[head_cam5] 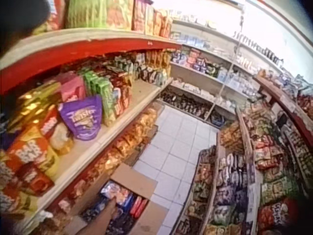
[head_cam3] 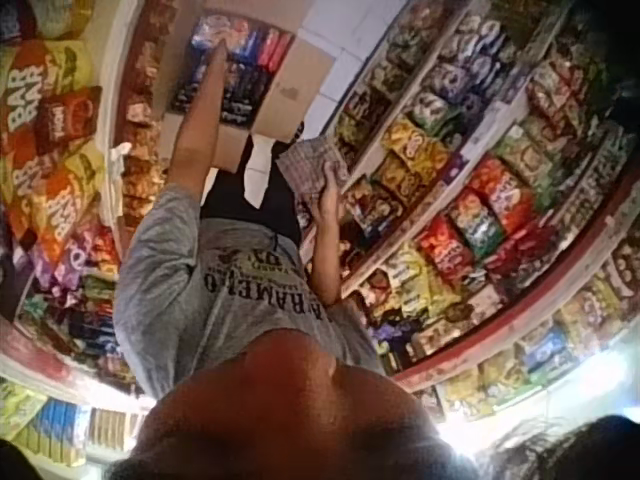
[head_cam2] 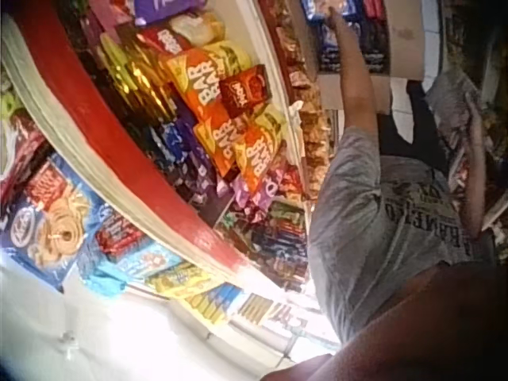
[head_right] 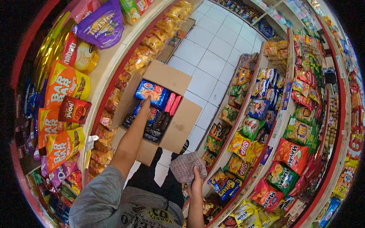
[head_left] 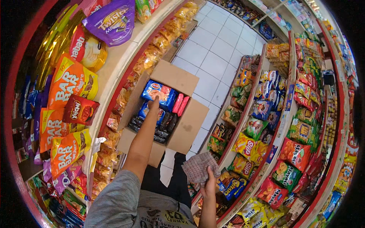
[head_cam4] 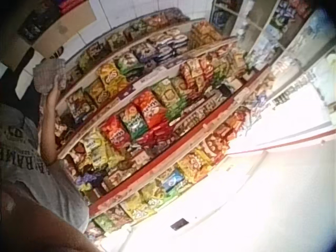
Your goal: Cleaning and restocking snack packages on the grocery store shelves.
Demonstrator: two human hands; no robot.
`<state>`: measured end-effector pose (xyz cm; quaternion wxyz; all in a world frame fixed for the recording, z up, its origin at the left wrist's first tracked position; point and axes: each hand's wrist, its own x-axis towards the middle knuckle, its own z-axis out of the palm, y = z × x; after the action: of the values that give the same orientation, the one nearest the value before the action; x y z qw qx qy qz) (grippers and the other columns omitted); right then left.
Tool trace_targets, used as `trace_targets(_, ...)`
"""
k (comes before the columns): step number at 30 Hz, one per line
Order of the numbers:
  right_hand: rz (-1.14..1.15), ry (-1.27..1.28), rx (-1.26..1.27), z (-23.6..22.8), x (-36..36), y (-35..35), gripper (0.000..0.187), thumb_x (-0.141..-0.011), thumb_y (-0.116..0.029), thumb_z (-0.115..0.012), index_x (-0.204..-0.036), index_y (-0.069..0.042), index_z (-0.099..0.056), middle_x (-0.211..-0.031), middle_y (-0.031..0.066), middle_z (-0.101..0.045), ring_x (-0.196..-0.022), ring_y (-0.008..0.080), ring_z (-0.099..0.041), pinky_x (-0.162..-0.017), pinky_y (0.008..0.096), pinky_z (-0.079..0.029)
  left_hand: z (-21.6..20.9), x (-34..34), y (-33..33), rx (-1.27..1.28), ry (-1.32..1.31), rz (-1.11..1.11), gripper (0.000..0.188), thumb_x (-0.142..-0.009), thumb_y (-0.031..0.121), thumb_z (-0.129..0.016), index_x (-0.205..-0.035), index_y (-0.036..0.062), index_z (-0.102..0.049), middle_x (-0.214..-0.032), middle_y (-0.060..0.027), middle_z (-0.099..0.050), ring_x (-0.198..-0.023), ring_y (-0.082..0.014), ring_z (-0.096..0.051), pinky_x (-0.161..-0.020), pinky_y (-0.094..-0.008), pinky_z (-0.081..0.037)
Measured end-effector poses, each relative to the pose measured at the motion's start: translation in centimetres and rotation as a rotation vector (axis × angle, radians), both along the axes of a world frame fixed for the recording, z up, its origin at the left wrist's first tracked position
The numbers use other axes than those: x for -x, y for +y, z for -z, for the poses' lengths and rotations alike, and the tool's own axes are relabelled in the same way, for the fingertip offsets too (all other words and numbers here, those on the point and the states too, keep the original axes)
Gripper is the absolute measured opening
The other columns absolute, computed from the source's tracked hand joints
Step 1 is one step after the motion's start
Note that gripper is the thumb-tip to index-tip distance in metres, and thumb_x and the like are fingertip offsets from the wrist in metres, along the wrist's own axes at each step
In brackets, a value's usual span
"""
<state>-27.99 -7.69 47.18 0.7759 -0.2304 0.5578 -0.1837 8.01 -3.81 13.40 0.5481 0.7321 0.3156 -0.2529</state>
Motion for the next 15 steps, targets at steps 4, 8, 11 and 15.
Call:
trace_targets(4,0.069,0.009,0.022,-0.7,0.8,-0.6,0.046,-0.088,-0.021,-0.055,-0.126,0.0,-0.041,-0.123,0.0131,-0.05,-0.112,0.0247,-0.05,-0.095,0.0368,-0.04,-2.4,2.9,-4.3,-0.272,-0.042,0.045,0.066,-0.069,0.039,-0.073,-0.11,-0.0037,-0.043,-0.113,-0.0259,-0.053,-0.103,-0.0387,-0.054,-0.087,-0.0429,-0.045)
trace_targets(8,0.076,0.029,0.089,-2.2,0.5,-0.8,0.045,-0.088,-0.021,-0.054,-0.126,0.0,-0.041,-0.123,0.0134,-0.05,-0.111,0.0245,-0.051,-0.093,0.0368,-0.041,-6.2,2.6,-5.4,-0.302,-0.04,-0.07,0.074,-0.063,0.036,-0.078,-0.111,-0.0035,-0.039,-0.11,-0.0239,-0.055,-0.1,-0.038,-0.056,-0.086,-0.0425,-0.046)
trace_targets(11,0.041,-0.052,0.132,-1.8,0.9,-0.7,0.045,-0.088,-0.02,-0.053,-0.126,0.0,-0.041,-0.123,0.0137,-0.05,-0.109,0.0249,-0.052,-0.093,0.0365,-0.042,-7.4,1.0,-2.0,-0.29,-0.219,-0.142,0.073,-0.06,0.033,-0.08,-0.111,-0.0015,-0.041,-0.104,-0.0192,-0.057,-0.094,-0.0308,-0.059,-0.08,-0.0394,-0.049)
trace_targets(15,0.061,-0.086,0.109,-3.0,1.9,-2.1,0.044,-0.088,-0.019,-0.053,-0.126,0.0,-0.041,-0.123,0.0134,-0.05,-0.11,0.0248,-0.051,-0.093,0.0363,-0.042,-12.8,4.1,0.7,0.354,-0.136,-0.018,0.055,-0.066,0.028,-0.076,-0.107,0.0039,-0.048,-0.099,-0.0086,-0.057,-0.085,-0.017,-0.057,-0.069,-0.0308,-0.049)
